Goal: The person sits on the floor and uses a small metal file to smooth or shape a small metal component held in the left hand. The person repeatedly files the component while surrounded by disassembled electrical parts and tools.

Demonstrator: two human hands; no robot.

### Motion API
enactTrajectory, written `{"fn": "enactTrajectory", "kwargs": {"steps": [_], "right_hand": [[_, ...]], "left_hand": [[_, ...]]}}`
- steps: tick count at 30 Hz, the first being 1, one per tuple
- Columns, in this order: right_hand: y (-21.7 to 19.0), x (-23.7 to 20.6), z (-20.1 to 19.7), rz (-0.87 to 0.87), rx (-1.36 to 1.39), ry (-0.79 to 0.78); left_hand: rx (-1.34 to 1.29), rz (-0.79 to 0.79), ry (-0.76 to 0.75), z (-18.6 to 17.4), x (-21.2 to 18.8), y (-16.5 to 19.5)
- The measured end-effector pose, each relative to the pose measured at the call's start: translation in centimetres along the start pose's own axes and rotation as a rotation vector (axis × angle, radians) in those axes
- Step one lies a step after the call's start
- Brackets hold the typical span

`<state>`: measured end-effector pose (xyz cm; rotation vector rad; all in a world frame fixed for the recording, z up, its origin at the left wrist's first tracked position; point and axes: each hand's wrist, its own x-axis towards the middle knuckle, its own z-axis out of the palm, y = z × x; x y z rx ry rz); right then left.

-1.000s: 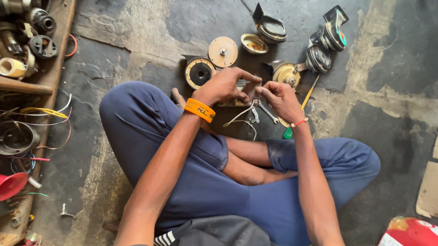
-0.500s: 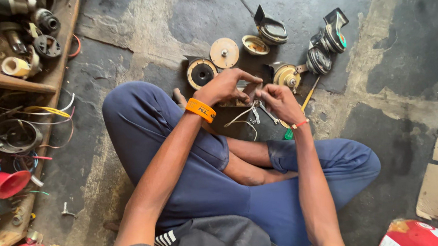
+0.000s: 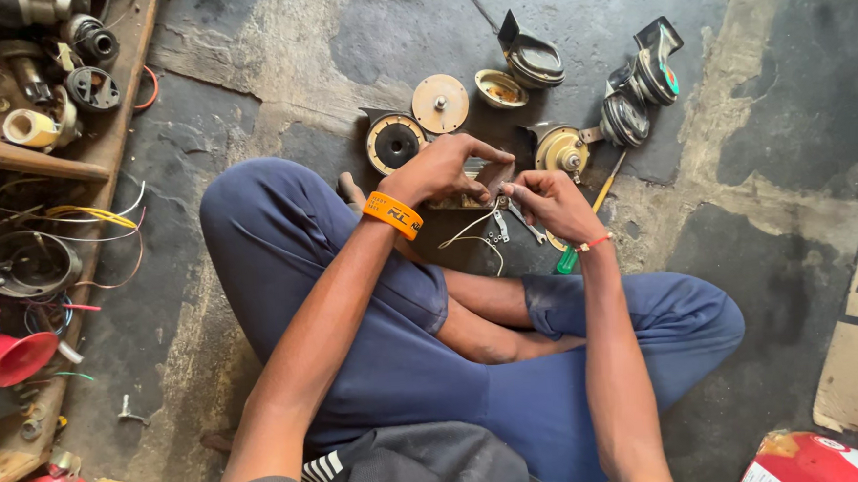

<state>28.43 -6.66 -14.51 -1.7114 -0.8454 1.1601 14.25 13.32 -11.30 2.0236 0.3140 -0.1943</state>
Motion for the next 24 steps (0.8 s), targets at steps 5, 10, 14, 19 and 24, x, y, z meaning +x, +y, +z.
{"fn": "enactTrajectory", "kwargs": {"steps": [5, 10, 14, 19, 24], "right_hand": [[-0.04, -0.09, -0.12, 0.038, -0.026, -0.02], [-0.25, -0.06, -0.09, 0.002, -0.011, 0.015], [-0.17, -0.13, -0.21, -0.052, -0.064, -0.025], [0.05, 0.06, -0.33, -0.029, -0.007, -0.049], [-0.54, -0.07, -0.16, -0.015, -0.003, 0.008]], "left_hand": [[0.006, 0.129, 0.061, 0.25, 0.17, -0.55], [0.044, 0.111, 0.045, 0.28, 0.33, -0.54], [0.053, 0.091, 0.033, 0.26, 0.32, -0.38], [0.021, 0.099, 0.036, 0.1, 0.18, -0.3], [0.022, 0.076, 0.028, 0.06, 0.39, -0.3]]}}
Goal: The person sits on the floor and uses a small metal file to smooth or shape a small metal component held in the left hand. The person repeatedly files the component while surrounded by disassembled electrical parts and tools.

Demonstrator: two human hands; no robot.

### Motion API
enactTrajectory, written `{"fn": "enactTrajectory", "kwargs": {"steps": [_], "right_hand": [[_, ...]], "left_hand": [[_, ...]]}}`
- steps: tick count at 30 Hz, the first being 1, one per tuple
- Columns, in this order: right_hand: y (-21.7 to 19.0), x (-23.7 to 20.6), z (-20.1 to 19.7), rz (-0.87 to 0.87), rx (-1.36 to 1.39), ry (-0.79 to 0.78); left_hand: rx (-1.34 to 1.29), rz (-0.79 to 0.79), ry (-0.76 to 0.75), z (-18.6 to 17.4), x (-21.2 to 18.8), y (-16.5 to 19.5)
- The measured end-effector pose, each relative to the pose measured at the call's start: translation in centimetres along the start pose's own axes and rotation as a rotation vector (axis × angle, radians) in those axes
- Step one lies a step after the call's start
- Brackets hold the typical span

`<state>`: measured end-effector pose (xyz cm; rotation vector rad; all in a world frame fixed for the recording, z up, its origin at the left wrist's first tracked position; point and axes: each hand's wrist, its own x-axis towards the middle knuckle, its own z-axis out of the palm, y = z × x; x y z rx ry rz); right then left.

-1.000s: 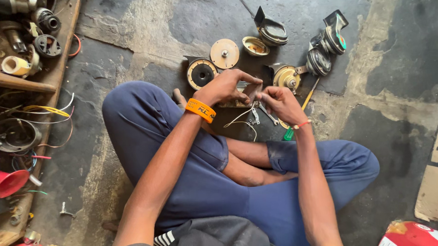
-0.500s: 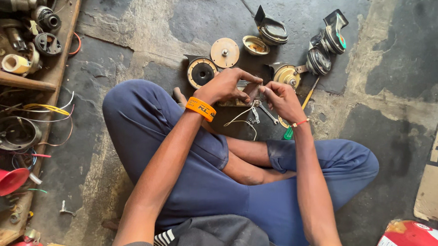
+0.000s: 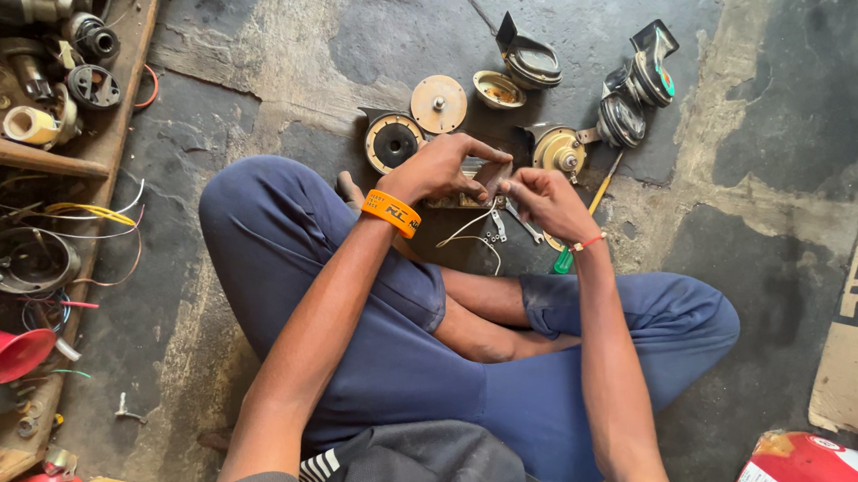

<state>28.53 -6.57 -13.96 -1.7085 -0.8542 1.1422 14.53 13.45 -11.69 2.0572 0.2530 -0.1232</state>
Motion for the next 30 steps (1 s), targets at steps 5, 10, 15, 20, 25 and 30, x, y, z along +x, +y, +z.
{"fn": "enactTrajectory", "kwargs": {"steps": [5, 10, 15, 20, 25, 30], "right_hand": [[-1.0, -0.4, 0.3, 0.069, -0.325, 0.492], [-1.0, -0.7, -0.5, -0.054, 0.037, 0.314], [-0.3, -0.9, 0.5, -0.195, 0.03, 0.333], [-0.3, -1.0, 1.3, -0.223, -0.002, 0.276], [-0.1, -1.0, 1.2, -0.194, 0.147, 0.231], [0.3, -0.4, 1.1, -0.112, 0.194, 0.251]], "left_hand": [[-0.019, 0.068, 0.037, 0.1, -0.1, 0.1], [0.023, 0.0, 0.016, 0.0, -0.1, 0.1], [0.018, 0.041, 0.027, 0.1, 0.0, 0.0], [0.013, 0.069, 0.04, 0.1, 0.0, 0.0], [0.005, 0.047, 0.027, 0.2, 0.0, 0.1], [0.003, 0.05, 0.037, 0.0, -0.1, 0.2]]}}
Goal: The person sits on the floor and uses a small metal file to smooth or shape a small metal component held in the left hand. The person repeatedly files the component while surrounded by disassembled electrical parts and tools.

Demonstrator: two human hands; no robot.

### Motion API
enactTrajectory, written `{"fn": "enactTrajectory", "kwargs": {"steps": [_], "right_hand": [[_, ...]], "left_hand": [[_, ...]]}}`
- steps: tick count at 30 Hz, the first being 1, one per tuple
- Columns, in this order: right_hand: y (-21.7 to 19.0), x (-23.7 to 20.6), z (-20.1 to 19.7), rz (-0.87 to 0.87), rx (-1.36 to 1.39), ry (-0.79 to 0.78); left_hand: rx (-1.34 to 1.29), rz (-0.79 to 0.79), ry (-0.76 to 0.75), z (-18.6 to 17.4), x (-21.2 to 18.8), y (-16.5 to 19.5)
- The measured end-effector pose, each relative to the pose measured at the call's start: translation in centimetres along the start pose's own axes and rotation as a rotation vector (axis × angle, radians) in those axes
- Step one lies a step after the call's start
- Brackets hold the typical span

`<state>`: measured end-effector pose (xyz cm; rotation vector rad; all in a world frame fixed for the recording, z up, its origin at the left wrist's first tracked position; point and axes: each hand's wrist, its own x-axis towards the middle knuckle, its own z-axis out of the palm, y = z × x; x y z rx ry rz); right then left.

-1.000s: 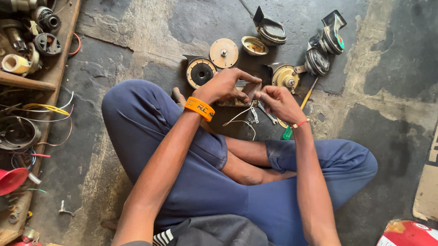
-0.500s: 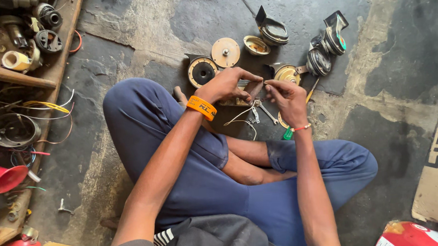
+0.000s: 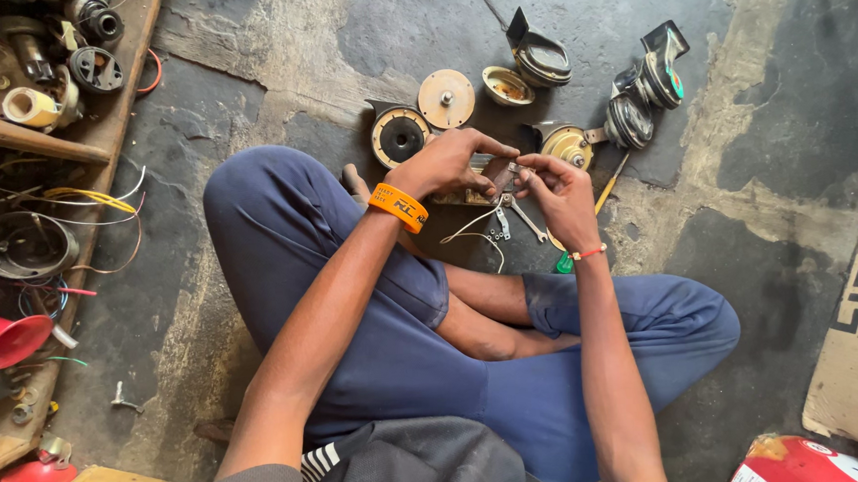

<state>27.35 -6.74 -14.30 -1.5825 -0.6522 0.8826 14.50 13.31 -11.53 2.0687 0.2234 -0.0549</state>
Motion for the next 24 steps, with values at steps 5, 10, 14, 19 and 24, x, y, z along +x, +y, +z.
{"fn": "enactTrajectory", "kwargs": {"steps": [5, 10, 14, 19, 24], "right_hand": [[0.8, 0.9, 0.0, -0.005, 0.017, 0.003], [0.9, 1.3, 0.1, 0.163, 0.058, -0.002], [-0.1, 0.7, 0.0, 0.207, -0.127, -0.051], [-0.9, 0.2, 0.3, 0.021, -0.408, -0.113], [-0.9, 0.5, 0.5, 0.001, -0.381, -0.01]], "left_hand": [[0.013, -0.014, -0.006, -0.1, -0.1, 0.0], [0.017, 0.021, -0.005, -0.1, -0.1, -0.1], [0.022, 0.004, 0.003, -0.1, -0.1, -0.1], [0.029, 0.006, -0.002, -0.1, -0.1, 0.0], [0.013, -0.018, -0.023, -0.1, -0.1, 0.0]]}}
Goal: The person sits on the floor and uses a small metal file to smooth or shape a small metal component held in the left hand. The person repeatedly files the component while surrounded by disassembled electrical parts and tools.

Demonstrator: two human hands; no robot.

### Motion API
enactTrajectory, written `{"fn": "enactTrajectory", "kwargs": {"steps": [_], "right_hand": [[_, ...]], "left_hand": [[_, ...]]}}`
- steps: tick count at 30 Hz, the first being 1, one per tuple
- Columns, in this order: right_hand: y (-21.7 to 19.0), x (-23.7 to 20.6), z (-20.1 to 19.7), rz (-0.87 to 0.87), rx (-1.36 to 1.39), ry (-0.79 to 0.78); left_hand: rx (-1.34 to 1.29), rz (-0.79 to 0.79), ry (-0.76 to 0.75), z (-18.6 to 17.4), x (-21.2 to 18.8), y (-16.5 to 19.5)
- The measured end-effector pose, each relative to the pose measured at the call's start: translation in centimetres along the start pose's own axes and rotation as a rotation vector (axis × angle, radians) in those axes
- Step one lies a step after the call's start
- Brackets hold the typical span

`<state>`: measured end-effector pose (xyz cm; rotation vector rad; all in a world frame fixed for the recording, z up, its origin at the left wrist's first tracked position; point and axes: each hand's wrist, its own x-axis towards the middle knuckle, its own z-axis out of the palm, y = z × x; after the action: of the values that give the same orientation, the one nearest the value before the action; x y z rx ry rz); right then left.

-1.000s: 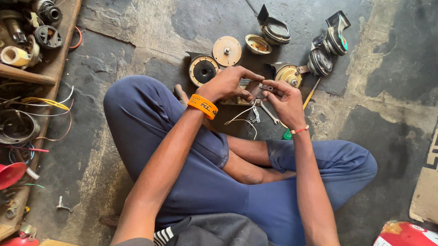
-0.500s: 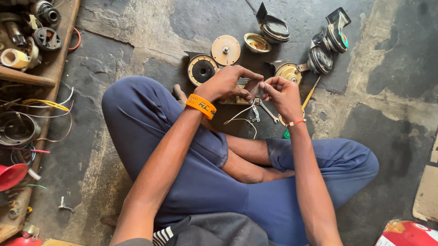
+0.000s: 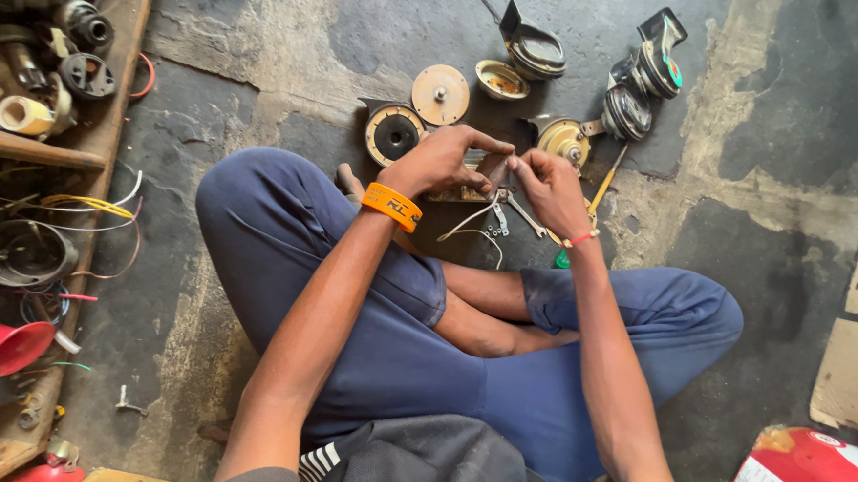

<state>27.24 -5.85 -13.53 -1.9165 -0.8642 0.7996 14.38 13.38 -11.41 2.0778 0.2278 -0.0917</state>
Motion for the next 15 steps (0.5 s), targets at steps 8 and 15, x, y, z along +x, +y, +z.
{"fn": "enactTrajectory", "kwargs": {"steps": [8, 15], "right_hand": [[0.7, -0.2, -0.8, 0.113, 0.197, -0.254], [1.1, 0.0, -0.5, 0.18, 0.221, -0.144]], "left_hand": [[0.019, 0.051, 0.015, 0.3, 0.2, -0.3], [0.019, 0.005, -0.002, 0.3, 0.1, -0.1]]}}
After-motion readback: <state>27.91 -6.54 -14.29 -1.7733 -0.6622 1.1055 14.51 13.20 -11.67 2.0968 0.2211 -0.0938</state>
